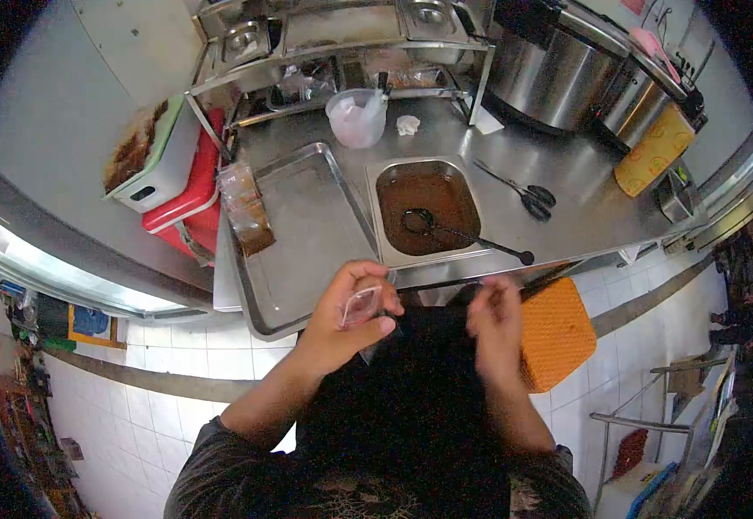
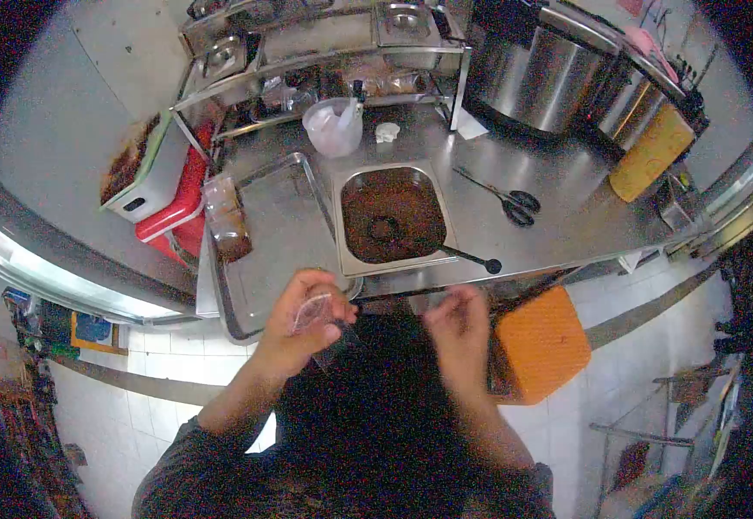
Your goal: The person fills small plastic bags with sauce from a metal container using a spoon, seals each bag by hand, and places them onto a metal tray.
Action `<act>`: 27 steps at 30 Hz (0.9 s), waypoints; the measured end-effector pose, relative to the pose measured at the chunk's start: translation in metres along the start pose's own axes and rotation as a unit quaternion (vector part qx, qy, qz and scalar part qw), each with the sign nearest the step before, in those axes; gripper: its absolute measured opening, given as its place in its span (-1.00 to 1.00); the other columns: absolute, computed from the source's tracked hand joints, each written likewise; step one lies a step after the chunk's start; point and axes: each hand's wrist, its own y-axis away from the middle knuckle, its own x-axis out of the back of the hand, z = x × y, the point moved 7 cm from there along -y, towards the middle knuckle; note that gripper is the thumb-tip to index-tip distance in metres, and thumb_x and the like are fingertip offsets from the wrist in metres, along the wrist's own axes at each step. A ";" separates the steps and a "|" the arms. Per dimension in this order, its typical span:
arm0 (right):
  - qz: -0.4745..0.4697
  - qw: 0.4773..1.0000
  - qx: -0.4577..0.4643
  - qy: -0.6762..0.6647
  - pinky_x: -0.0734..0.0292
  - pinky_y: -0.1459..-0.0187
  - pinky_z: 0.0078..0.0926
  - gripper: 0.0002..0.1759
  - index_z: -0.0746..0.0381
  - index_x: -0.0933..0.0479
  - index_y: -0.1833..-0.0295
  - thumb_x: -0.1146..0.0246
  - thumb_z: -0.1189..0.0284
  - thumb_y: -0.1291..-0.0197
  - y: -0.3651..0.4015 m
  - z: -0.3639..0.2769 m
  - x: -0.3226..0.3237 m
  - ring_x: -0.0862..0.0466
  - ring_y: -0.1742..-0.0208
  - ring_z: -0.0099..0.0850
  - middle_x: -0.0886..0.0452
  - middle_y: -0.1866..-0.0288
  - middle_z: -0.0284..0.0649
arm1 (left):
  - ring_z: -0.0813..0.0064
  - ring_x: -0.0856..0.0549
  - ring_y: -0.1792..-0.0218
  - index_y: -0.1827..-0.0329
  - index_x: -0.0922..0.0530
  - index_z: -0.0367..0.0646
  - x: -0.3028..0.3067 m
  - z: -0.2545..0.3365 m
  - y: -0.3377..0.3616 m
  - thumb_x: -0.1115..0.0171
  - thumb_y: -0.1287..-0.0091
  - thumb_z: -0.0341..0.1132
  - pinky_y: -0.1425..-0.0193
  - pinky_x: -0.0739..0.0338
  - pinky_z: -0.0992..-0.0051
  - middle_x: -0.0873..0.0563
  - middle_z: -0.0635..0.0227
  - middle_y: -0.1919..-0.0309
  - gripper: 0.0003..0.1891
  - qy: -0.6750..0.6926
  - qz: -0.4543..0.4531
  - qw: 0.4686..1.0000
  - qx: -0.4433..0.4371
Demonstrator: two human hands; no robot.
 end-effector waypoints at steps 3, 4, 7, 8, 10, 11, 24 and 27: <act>0.058 0.989 -0.029 -0.130 -0.29 0.42 -0.68 -0.68 0.24 -0.43 -0.21 -0.20 0.33 -0.46 -0.038 -0.006 0.011 -0.40 0.42 -0.68 -0.44 0.38 -0.46 | 0.52 -0.48 0.14 -0.45 -0.14 -0.10 0.002 0.011 -0.005 -0.39 -0.22 -0.47 -0.09 -0.40 0.42 -0.44 0.40 0.19 -0.22 -0.091 -0.027 0.995 0.003; 0.049 0.992 -0.013 -0.117 -0.28 0.42 -0.68 -0.70 0.25 -0.47 -0.19 -0.18 0.33 -0.48 -0.048 -0.013 0.011 -0.40 0.43 -0.68 -0.45 0.40 -0.46 | 0.55 -0.45 0.18 -0.48 -0.09 -0.11 0.002 0.012 -0.008 -0.38 -0.22 -0.51 0.00 -0.38 0.50 -0.41 0.41 0.19 -0.19 -0.113 -0.039 0.993 0.003; 0.039 0.998 0.040 -0.022 -0.29 0.41 -0.67 -0.77 0.29 -0.60 -0.04 -0.15 0.37 -0.49 -0.066 -0.033 0.008 -0.42 0.42 -0.66 -0.49 0.42 -0.42 | 0.57 -0.38 0.24 -0.49 -0.05 -0.12 0.005 0.010 -0.010 -0.37 -0.20 -0.53 0.10 -0.34 0.53 -0.35 0.43 0.22 -0.16 -0.139 -0.065 0.988 -0.010; 0.037 0.997 0.069 0.014 -0.33 0.39 -0.65 -0.78 0.30 -0.61 -0.01 -0.15 0.38 -0.49 -0.069 -0.045 0.006 -0.45 0.41 -0.64 -0.52 0.41 -0.40 | 0.58 -0.39 0.23 -0.47 -0.08 -0.13 0.007 0.009 -0.009 -0.38 -0.21 -0.51 0.10 -0.34 0.54 -0.36 0.43 0.22 -0.19 -0.147 -0.066 0.987 -0.006; 0.016 0.981 0.154 0.118 -0.40 0.33 -0.60 -0.79 0.31 -0.63 0.04 -0.16 0.41 -0.46 -0.078 -0.073 0.001 -0.51 0.37 -0.60 -0.59 0.38 -0.35 | 0.60 -0.41 0.21 -0.43 -0.14 -0.14 0.012 0.008 -0.007 -0.40 -0.23 -0.47 0.09 -0.36 0.55 -0.39 0.44 0.22 -0.24 -0.163 -0.070 0.984 0.000; -0.005 0.961 0.207 0.184 -0.43 0.30 -0.57 -0.80 0.32 -0.64 0.06 -0.17 0.42 -0.45 -0.082 -0.085 -0.002 -0.54 0.35 -0.58 -0.63 0.35 -0.32 | 0.59 -0.42 0.18 -0.40 -0.19 -0.14 0.017 0.006 -0.006 -0.41 -0.24 -0.43 0.07 -0.35 0.54 -0.40 0.43 0.19 -0.28 -0.174 -0.069 0.982 0.017; -0.043 0.983 -0.102 -0.149 -0.12 0.63 -0.75 -0.81 0.34 -0.65 0.06 -0.26 0.45 -0.35 -0.082 -0.033 0.003 -0.35 0.64 -0.72 -0.71 0.38 -0.21 | 0.55 -0.40 0.09 -0.20 -0.40 -0.17 0.044 0.042 -0.017 -0.45 -0.24 -0.35 -0.14 -0.31 0.51 -0.42 0.41 0.16 -0.49 -0.285 0.018 0.957 -0.052; 0.003 0.964 -0.127 -0.236 -0.20 0.63 -0.75 -0.78 0.37 -0.62 0.02 -0.26 0.44 -0.36 -0.076 -0.022 0.012 -0.40 0.61 -0.68 -0.70 0.37 -0.22 | 0.53 -0.37 0.11 -0.21 -0.37 -0.17 0.050 0.043 -0.028 -0.45 -0.22 -0.37 -0.18 -0.27 0.49 -0.38 0.43 0.19 -0.46 -0.257 0.010 0.965 -0.050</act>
